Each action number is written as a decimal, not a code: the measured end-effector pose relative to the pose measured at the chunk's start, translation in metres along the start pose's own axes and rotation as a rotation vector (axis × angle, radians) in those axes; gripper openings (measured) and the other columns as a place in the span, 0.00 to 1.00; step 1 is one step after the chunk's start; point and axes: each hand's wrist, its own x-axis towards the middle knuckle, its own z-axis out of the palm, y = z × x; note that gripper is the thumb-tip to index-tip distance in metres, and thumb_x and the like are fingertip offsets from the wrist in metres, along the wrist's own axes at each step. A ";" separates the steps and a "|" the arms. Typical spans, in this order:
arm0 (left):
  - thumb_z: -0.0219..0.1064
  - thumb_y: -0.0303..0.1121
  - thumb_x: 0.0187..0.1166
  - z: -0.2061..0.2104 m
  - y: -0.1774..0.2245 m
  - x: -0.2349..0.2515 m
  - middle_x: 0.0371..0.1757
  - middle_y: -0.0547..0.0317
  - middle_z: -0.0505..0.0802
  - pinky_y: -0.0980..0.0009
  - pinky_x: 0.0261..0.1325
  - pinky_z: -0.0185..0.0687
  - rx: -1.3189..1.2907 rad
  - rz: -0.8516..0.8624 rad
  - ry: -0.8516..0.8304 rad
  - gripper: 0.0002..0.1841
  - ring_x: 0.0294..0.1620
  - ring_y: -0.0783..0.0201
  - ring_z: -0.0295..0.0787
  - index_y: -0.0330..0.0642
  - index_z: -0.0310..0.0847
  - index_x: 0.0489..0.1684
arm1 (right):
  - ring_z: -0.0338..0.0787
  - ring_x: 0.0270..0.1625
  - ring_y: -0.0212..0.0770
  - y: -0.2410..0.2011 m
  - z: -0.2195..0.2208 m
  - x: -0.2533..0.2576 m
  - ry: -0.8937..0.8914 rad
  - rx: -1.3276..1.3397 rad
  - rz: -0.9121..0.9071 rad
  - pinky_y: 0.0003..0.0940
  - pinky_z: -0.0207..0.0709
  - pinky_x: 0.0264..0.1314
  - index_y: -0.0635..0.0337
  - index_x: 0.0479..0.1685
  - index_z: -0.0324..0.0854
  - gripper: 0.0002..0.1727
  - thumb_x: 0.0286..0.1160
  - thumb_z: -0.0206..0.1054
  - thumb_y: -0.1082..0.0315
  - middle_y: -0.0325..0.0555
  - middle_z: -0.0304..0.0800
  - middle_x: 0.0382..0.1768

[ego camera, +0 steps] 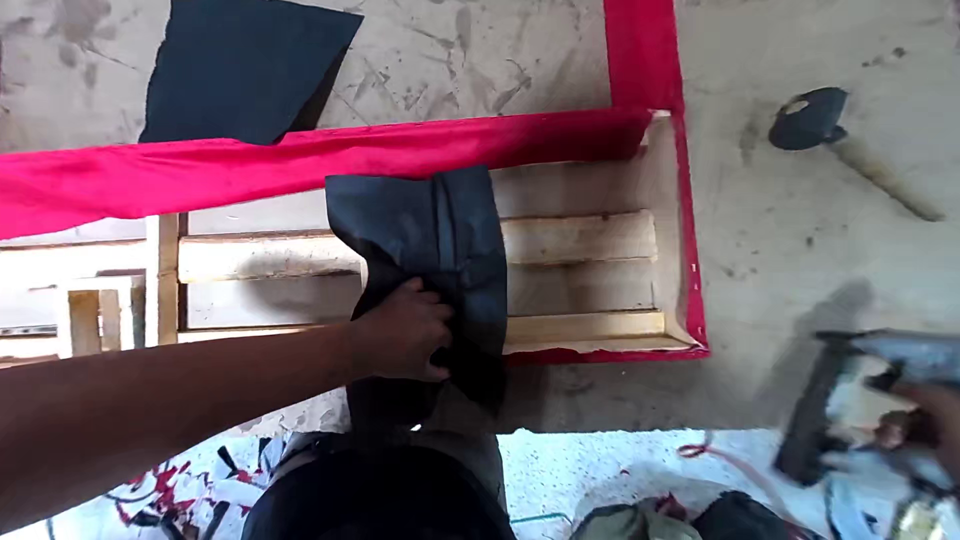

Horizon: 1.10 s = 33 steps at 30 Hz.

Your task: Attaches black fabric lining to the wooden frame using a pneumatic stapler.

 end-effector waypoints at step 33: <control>0.74 0.59 0.69 0.003 -0.020 -0.013 0.47 0.59 0.94 0.38 0.71 0.73 -0.090 0.094 0.048 0.20 0.57 0.51 0.88 0.51 0.93 0.33 | 0.89 0.25 0.32 -0.007 0.165 -0.250 -0.230 -0.174 -0.518 0.38 0.87 0.25 0.55 0.62 0.79 0.20 0.76 0.62 0.56 0.34 0.89 0.30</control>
